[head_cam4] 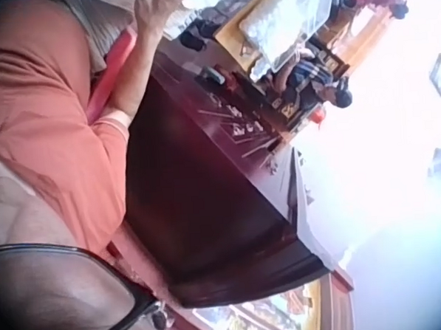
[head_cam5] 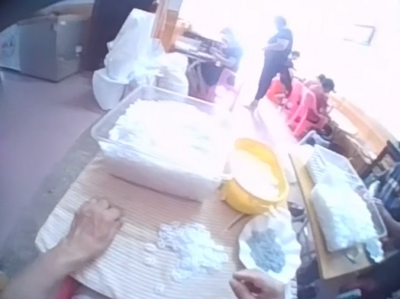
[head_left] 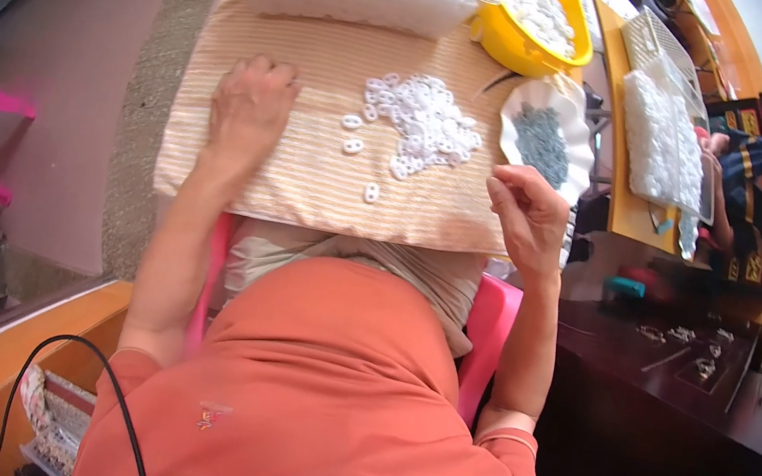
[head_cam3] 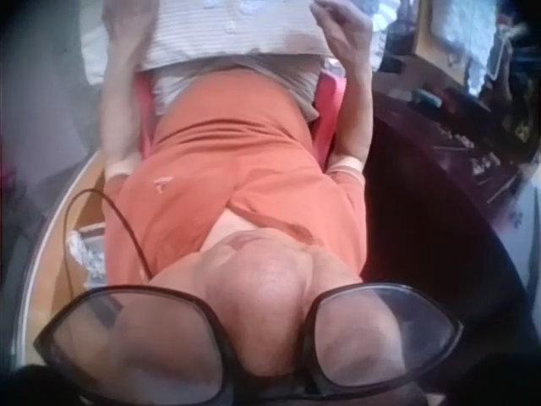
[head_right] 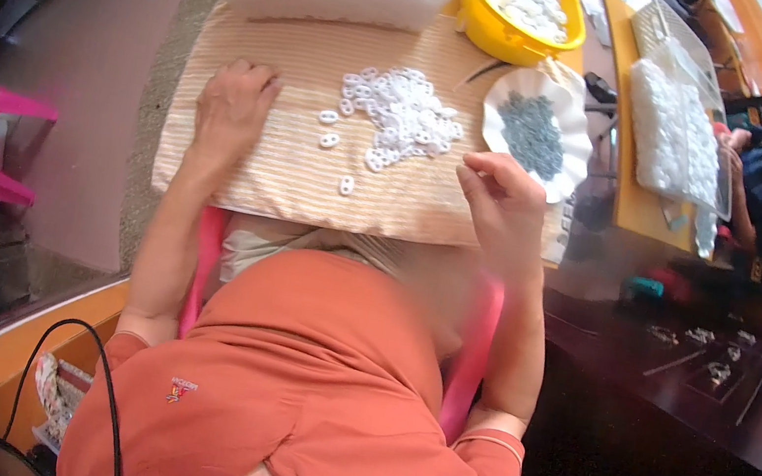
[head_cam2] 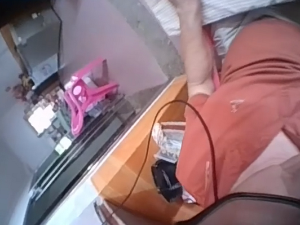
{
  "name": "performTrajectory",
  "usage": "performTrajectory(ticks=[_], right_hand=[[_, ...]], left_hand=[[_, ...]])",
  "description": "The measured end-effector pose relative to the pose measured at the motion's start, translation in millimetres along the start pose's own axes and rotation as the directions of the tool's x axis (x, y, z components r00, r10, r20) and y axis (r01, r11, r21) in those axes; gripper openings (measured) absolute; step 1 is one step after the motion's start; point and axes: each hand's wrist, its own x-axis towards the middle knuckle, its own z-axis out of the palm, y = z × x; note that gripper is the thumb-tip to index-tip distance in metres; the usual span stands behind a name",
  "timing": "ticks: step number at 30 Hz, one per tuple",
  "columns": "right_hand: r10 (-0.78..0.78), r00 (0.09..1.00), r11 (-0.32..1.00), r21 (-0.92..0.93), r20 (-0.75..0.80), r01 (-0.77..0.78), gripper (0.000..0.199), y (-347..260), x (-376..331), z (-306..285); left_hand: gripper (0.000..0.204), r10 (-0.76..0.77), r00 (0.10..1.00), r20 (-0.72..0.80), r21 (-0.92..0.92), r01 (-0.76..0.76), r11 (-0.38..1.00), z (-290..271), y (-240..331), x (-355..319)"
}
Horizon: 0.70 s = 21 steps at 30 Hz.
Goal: Assembling small plastic components by manually inserting small blue inserts into white plastic housings.
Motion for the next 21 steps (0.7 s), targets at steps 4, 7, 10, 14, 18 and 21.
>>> performTrajectory(ticks=[4,7,10,14,18,21], right_hand=[[-0.040,0.995,0.998,-0.042,-0.089,0.037,0.009,6,-3,-15],[-0.123,0.977,0.958,-0.276,-0.174,0.071,0.014,16,-1,-32],[-0.109,0.979,0.906,-0.422,-0.170,0.027,0.016,18,-7,-43],[-0.096,0.987,0.775,-0.631,-0.125,-0.004,0.022,26,-15,-49],[-0.205,0.978,0.573,-0.814,-0.030,0.095,0.027,28,-16,-51],[-0.097,0.995,0.530,-0.848,-0.028,0.028,0.033,26,-14,-50]], left_hand=[[0.012,-0.020,0.999,0.036,-0.059,0.022,0.998,-2,2,2],[0.012,-0.032,0.998,0.054,-0.126,0.039,0.991,-3,5,1],[0.011,-0.028,0.999,0.025,-0.163,0.032,0.986,-1,4,1],[0.011,-0.025,0.995,-0.091,-0.278,-0.001,0.961,1,8,1],[0.010,0.028,0.976,-0.215,-0.340,-0.102,0.935,1,15,1],[0.008,0.037,0.969,-0.243,-0.394,-0.134,0.909,0,22,-1]])
